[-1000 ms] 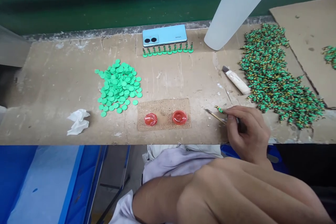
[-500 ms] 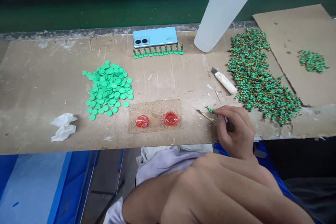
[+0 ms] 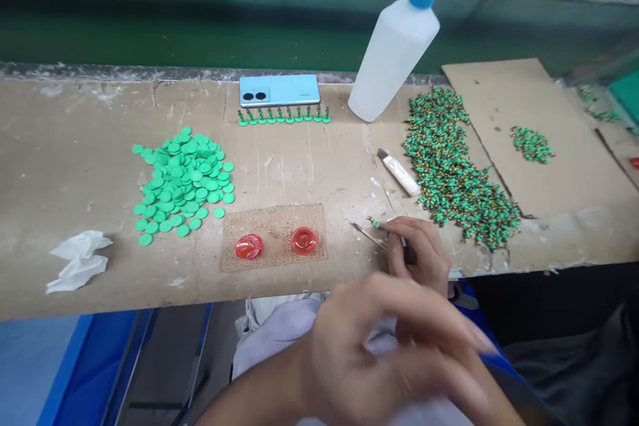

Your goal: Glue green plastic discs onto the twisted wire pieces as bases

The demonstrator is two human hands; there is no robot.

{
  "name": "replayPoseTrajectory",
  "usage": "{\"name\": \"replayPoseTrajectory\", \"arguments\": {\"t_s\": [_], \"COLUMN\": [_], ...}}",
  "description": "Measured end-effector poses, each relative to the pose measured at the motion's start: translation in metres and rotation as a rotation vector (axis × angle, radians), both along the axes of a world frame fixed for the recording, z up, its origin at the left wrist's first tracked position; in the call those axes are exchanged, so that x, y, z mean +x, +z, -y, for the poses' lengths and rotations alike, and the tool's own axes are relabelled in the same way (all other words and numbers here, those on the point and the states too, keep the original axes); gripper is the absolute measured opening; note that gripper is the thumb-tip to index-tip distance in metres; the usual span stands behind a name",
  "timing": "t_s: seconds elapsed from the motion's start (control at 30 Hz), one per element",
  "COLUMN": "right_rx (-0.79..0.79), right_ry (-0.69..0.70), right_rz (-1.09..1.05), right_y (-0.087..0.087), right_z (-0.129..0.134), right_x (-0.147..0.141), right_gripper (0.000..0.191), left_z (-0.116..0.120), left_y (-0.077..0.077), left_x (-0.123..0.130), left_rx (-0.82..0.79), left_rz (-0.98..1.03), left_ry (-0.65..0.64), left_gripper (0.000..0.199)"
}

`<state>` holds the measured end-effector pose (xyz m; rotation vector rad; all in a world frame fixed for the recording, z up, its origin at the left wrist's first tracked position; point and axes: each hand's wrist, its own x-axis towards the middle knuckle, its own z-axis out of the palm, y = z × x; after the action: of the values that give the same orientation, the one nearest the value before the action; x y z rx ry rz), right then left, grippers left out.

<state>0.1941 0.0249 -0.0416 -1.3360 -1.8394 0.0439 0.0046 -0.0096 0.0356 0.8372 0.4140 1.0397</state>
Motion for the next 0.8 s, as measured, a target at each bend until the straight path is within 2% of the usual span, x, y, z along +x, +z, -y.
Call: {"name": "replayPoseTrajectory", "arguments": {"t_s": [0.13,0.2,0.4,0.57,0.7,0.8], "right_rx": [-0.021,-0.059,-0.182,-0.255,-0.273,-0.273], "right_ry": [0.002,0.008,0.028,0.05,0.06,0.06], "right_rz": [0.012,0.036,0.112,0.181,0.239,0.265], "right_y": [0.006,0.012,0.02,0.015,0.011,0.005], "right_z": [0.003,0.005,0.013,0.018,0.018,0.017], "right_x": [0.0,0.001,0.005,0.008,0.007,0.007], "right_gripper": [0.021,0.013,0.006,0.006,0.008,0.01], "left_z": [-0.013,-0.014,-0.006,-0.006,-0.003,0.004], "left_y": [-0.016,-0.022,-0.026,-0.025,-0.026,-0.024], "left_x": [0.026,0.028,0.024,0.015,-0.007,-0.036], "left_rx": [-0.111,-0.172,-0.214,-0.144,-0.052,0.033], "left_rz": [0.411,0.494,0.5,0.407,0.346,0.282], "left_ry": [-0.05,-0.07,-0.056,-0.051,0.021,0.113], "left_gripper": [0.021,0.019,0.028,0.021,0.013,0.014]}}
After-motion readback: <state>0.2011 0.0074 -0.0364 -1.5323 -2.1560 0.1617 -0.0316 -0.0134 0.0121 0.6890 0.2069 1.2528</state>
